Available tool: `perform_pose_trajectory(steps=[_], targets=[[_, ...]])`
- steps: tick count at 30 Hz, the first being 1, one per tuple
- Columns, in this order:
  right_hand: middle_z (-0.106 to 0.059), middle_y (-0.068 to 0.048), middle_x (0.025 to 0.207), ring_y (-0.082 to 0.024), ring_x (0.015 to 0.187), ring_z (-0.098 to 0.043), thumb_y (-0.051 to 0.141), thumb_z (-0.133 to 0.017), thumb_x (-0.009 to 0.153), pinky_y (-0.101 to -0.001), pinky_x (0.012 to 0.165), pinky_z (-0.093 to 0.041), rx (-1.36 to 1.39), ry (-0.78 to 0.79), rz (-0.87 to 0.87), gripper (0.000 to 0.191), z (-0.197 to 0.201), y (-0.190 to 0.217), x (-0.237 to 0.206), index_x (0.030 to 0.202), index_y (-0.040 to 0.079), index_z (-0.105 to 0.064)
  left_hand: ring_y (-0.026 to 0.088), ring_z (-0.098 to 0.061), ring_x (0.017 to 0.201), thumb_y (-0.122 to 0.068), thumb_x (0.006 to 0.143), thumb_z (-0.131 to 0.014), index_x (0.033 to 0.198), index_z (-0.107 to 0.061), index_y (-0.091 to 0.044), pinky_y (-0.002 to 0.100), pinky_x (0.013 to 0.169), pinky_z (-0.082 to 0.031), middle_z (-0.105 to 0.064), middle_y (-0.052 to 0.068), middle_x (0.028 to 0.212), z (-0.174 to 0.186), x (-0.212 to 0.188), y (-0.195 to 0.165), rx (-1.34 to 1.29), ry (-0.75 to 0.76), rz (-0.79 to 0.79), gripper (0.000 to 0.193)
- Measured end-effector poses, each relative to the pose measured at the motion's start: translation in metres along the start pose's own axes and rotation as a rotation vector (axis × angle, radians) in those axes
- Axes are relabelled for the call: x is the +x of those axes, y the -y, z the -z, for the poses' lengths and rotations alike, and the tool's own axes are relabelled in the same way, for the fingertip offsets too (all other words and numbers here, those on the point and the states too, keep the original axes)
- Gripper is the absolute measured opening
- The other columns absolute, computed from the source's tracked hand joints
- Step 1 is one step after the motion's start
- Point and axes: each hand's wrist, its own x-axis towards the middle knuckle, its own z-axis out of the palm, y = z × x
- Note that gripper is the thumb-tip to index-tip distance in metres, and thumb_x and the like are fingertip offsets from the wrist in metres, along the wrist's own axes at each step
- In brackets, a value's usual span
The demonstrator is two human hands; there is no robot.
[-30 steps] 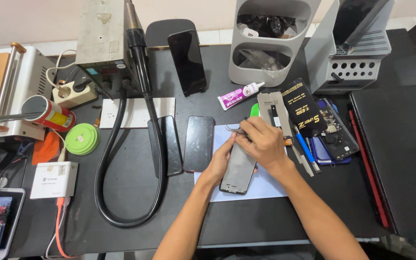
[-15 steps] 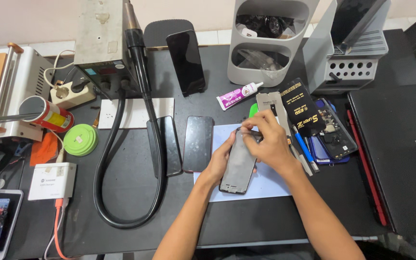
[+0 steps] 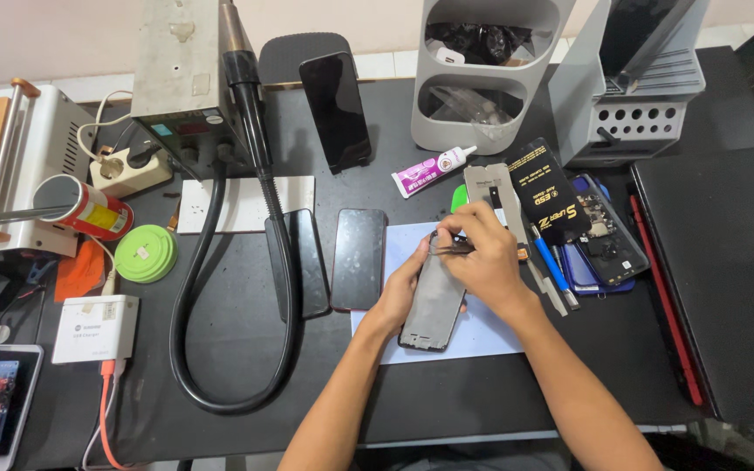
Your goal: The person cleans the edges of a smartphone frame with a cloth, then applies adhesive from a tube along the perimeter of the frame. The person handles the phone frame and adhesive tube throughout the process.
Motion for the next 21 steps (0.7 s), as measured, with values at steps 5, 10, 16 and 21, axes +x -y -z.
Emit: perform_pose_trajectory(steps=[5, 10, 16, 21], targets=[[-0.063, -0.010, 0.099, -0.021, 0.068, -0.060, 0.007, -0.074, 0.092, -0.0335, 0.062, -0.049, -0.008, 0.016, -0.139, 0.012, 0.009, 0.001, -0.002, 0.101, 0.000, -0.069, 0.030, -0.074, 0.077, -0.055, 0.110, -0.028, 0.141, -0.052, -0.001, 0.039, 0.071, -0.063, -0.070, 0.020, 0.100, -0.003, -0.005, -0.007, -0.037, 0.008, -0.030, 0.066], [-0.063, -0.010, 0.097, -0.020, 0.081, -0.066, 0.010, -0.072, 0.096, -0.0315, 0.070, -0.054, 0.078, 0.024, -0.084, 0.014, 0.014, 0.002, -0.004, 0.102, -0.002, -0.068, 0.028, -0.072, 0.078, -0.054, 0.107, -0.031, 0.148, -0.047, -0.012, 0.040, 0.071, -0.063, -0.070, 0.017, 0.103, -0.006, -0.007, -0.010, -0.052, -0.006, -0.061, 0.061], [-0.074, -0.011, 0.095, -0.019, 0.086, -0.077, 0.007, -0.073, 0.095, -0.0287, 0.076, -0.061, 0.121, 0.033, -0.082, 0.011, 0.011, 0.004, -0.008, 0.099, -0.002, -0.068, 0.030, -0.074, 0.078, -0.052, 0.110, -0.029, 0.148, -0.047, -0.008, 0.039, 0.070, -0.063, -0.071, 0.017, 0.111, -0.009, -0.006, -0.012, -0.073, -0.001, -0.094, 0.061], [-0.075, -0.010, 0.095, -0.018, 0.084, -0.078, 0.005, -0.075, 0.092, -0.0281, 0.075, -0.061, 0.115, 0.044, -0.068, 0.011, 0.007, 0.006, -0.008, 0.097, -0.001, -0.067, 0.027, -0.074, 0.088, -0.048, 0.110, -0.029, 0.152, -0.044, -0.013, 0.041, 0.074, -0.064, -0.066, 0.016, 0.122, -0.009, -0.007, -0.013, -0.079, 0.032, -0.142, 0.056]])
